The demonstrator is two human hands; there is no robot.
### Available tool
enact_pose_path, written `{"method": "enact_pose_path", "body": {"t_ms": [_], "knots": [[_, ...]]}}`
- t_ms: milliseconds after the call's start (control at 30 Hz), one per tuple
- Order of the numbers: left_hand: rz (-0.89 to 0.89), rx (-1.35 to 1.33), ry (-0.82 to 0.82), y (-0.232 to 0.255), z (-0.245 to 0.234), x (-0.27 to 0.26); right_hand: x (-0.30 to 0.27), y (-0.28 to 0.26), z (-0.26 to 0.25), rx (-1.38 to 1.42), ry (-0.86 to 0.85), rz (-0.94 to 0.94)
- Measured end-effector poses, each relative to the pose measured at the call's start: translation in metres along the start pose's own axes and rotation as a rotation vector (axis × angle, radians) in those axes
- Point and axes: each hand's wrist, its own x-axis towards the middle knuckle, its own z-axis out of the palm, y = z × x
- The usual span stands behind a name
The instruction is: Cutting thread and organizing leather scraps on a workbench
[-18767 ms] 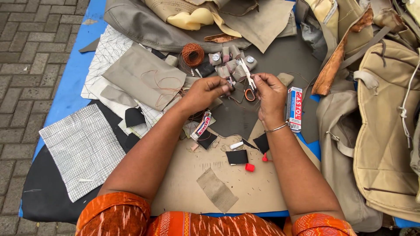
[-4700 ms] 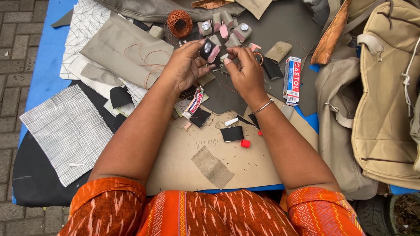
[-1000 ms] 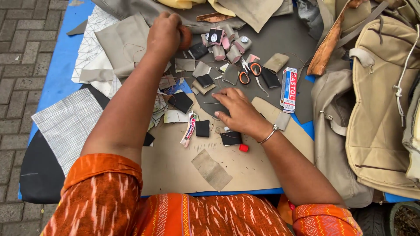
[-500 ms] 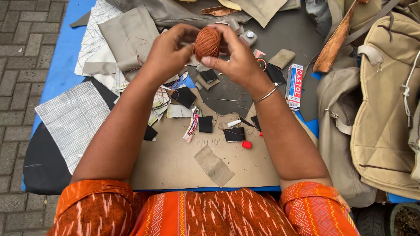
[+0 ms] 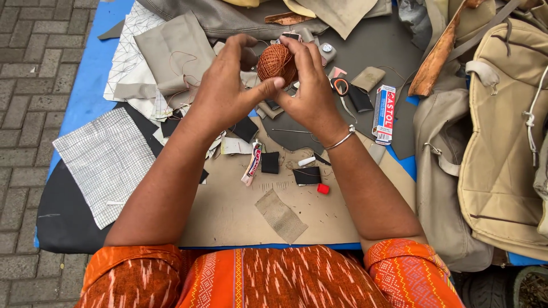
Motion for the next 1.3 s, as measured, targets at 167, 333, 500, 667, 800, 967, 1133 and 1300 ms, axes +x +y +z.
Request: {"method": "enact_pose_path", "body": {"t_ms": [167, 333, 500, 667, 800, 967, 1133, 1300], "knots": [[-0.016, -0.176, 0.013, 0.000, -0.004, -0.001, -0.001, -0.002, 0.004, -0.004, -0.001, -0.022], [-0.124, -0.495, 0.028, -0.018, -0.012, 0.002, 0.001, -0.002, 0.000, 0.668, -0.220, 0.290], [-0.125, -0.581, 0.136, -0.033, -0.018, 0.006, 0.001, 0.007, 0.002, 0.574, -0.193, 0.450], [-0.159, -0.666, 0.168, -0.046, -0.028, 0.012, 0.003, 0.020, -0.004, 0.454, -0.076, 0.422], [-0.391, -0.948, 0.149, -0.048, -0.036, 0.017, 0.005, 0.041, -0.011, 0.198, -0.055, 0.329], [-0.527, -1.131, 0.092, -0.039, -0.033, 0.021, 0.005, 0.051, -0.020, -0.172, -0.125, 0.274], [-0.522, -1.215, 0.047, -0.054, -0.022, 0.022, 0.006, 0.061, -0.029, -0.246, -0.084, 0.265], [-0.529, -0.985, 0.105, -0.071, -0.017, 0.025, 0.002, 0.076, -0.039, -0.433, -0.039, 0.308]]}}
